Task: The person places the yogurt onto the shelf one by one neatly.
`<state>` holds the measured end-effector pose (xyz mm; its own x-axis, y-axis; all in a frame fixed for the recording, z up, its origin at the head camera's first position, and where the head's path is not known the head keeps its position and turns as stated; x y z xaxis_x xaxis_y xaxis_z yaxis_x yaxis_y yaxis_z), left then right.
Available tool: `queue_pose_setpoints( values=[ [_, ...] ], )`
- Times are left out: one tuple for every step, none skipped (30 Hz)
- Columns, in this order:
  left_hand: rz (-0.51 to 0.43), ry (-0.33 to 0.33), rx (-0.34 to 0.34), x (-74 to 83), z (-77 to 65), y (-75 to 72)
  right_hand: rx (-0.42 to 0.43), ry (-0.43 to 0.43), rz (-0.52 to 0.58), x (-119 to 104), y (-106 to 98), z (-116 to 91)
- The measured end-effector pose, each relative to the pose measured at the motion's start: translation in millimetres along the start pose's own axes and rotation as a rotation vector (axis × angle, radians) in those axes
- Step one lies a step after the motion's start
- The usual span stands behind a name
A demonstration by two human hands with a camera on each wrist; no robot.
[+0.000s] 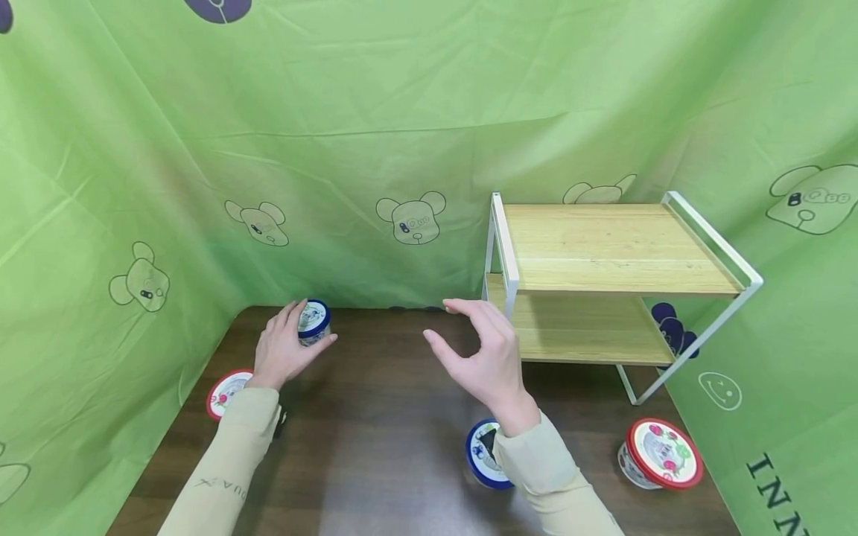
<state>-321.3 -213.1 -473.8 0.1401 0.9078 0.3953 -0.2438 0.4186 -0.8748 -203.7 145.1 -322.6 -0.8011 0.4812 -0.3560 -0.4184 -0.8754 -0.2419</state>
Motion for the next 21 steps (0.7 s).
queue_pose_setpoints(
  values=[
    [0.0, -0.002, -0.001, -0.6, 0.2, 0.3, 0.009, -0.005, 0.002, -3.8, -2.8, 1.8],
    [0.001, -0.003, -0.002, -1.2, 0.3, 0.7, 0.015, -0.008, 0.005, -7.0, -5.2, 3.4],
    [0.001, -0.004, -0.003, -1.7, 0.4, 1.0, 0.021, -0.012, 0.008, -9.8, -7.6, 4.8],
    [0.0, -0.004, -0.004, -2.0, 0.5, 1.2, 0.025, -0.015, 0.008, -11.4, -9.9, 5.6],
    [-0.001, -0.005, -0.005, -2.3, 0.5, 1.5, 0.031, -0.017, 0.009, -12.4, -12.1, 5.8],
    [-0.002, -0.006, -0.006, -2.5, 0.6, 1.6, 0.038, -0.02, 0.011, -12.5, -14.3, 5.5],
    [-0.005, -0.006, -0.007, -2.6, 0.7, 1.6, 0.045, -0.021, 0.011, -11.7, -16.3, 4.7],
    [-0.008, -0.007, -0.009, -2.8, 0.8, 1.7, 0.052, -0.023, 0.009, -10.4, -18.2, 3.5],
    [-0.009, -0.009, -0.012, -3.1, 0.8, 1.8, 0.059, -0.024, 0.006, -8.9, -20.1, 2.2],
    [-0.007, -0.01, -0.016, -3.5, 0.7, 2.0, 0.066, -0.024, 0.004, -7.3, -22.0, 0.8],
    [-0.004, -0.013, -0.02, -4.1, 0.6, 2.1, 0.073, -0.022, 0.002, -5.6, -23.9, -0.5],
    [-0.002, -0.017, -0.027, -4.7, 0.4, 2.3, 0.079, -0.022, -0.001, -4.2, -25.8, -1.6],
    [0.001, -0.021, -0.032, -5.5, 0.2, 2.6, 0.085, -0.02, -0.003, -2.9, -27.7, -2.5],
    [0.002, -0.026, -0.037, -6.4, 0.0, 2.9, 0.09, -0.019, -0.006, -2.0, -29.7, -3.2],
    [0.005, -0.03, -0.042, -7.2, -0.1, 3.2, 0.098, -0.016, -0.011, -1.3, -31.9, -3.5],
    [0.005, -0.033, -0.042, -8.0, -0.1, 3.4, 0.107, -0.014, -0.016, -0.7, -34.3, -3.7],
    [0.004, -0.036, -0.043, -8.6, 0.0, 3.6, 0.119, -0.012, -0.021, -0.5, -37.1, -3.5],
    [0.003, -0.037, -0.042, -9.1, 0.2, 3.8, 0.134, -0.011, -0.025, -0.5, -40.2, -3.3],
    [0.001, -0.037, -0.04, -9.6, 0.5, 3.9, 0.149, -0.009, -0.029, -0.3, -43.3, -3.0],
    [-0.001, -0.036, -0.039, -9.8, 0.8, 3.9, 0.165, -0.005, -0.035, -0.3, -46.6, -2.6],
    [-0.002, -0.035, -0.034, -10.2, 1.2, 3.8, 0.18, -0.001, -0.04, -0.5, -49.9, -2.2]
  ],
)
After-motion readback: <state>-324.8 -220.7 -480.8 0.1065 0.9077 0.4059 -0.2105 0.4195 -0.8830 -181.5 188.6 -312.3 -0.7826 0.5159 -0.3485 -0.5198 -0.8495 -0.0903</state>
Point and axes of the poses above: each hand's wrist, its own z-axis towards the middle knuckle, its own y-axis out of the palm, x = y × z, the point moved 7 cm from there along z, towards the middle knuckle, and after that the axes turned 1 degree about -z, right-handed, at the moved point
